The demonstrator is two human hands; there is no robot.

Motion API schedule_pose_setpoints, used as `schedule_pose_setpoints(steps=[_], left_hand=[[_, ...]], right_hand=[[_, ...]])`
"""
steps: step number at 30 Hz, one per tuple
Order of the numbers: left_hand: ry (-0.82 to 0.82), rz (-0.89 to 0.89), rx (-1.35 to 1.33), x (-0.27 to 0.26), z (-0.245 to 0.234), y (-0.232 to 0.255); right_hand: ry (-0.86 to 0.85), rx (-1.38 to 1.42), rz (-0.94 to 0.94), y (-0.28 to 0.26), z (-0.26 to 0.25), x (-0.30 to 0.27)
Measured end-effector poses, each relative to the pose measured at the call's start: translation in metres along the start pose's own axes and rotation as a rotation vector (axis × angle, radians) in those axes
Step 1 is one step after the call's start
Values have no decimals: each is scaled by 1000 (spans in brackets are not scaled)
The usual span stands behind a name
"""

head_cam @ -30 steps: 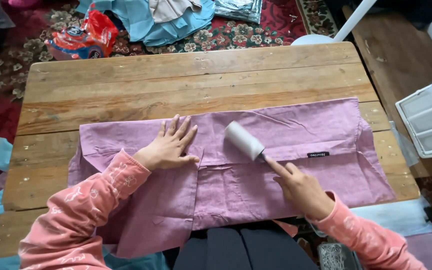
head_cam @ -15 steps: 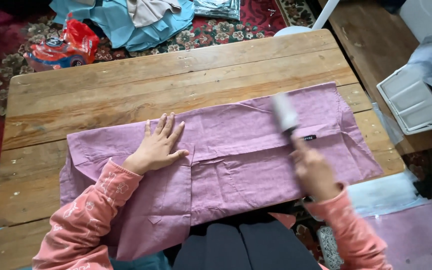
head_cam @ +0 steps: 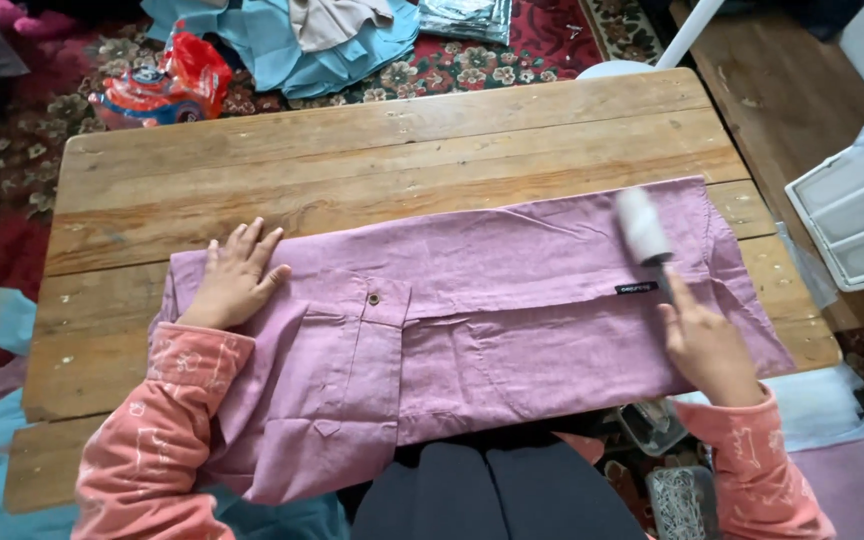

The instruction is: Using a lint roller to remove lint and debris from a pink shirt and then folding it neatly.

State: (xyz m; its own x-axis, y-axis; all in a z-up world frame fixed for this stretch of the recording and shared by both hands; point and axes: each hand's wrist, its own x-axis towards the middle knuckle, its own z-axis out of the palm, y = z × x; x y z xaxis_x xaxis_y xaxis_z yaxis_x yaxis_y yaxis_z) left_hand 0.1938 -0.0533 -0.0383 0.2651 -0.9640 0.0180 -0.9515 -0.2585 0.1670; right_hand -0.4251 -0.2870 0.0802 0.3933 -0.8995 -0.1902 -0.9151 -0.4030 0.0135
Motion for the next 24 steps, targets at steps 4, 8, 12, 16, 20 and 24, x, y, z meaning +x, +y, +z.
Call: schedule_pose_setpoints(steps=[4,8,12,16,20,24], left_hand=[[-134,-139,-21,-5,-9,-26],[-162,-270,-40,-22,-27,-31],[-68,-396,-131,-30,-44,-39],[70,-408,-156,-35,-10,-86],[239,-365,-145,-38,-19,-81],[313,-434,-241,-41,-32,-66]], right_hand=[[114,-54,-315,-39,23,15],[278,-154,-715,-92,33,37],[353,-130,-866,-113,48,92],[397,-90,-771,-112,55,138],[358,-51,-911,-122,41,135],[307,-98,-1019,-127,22,133]])
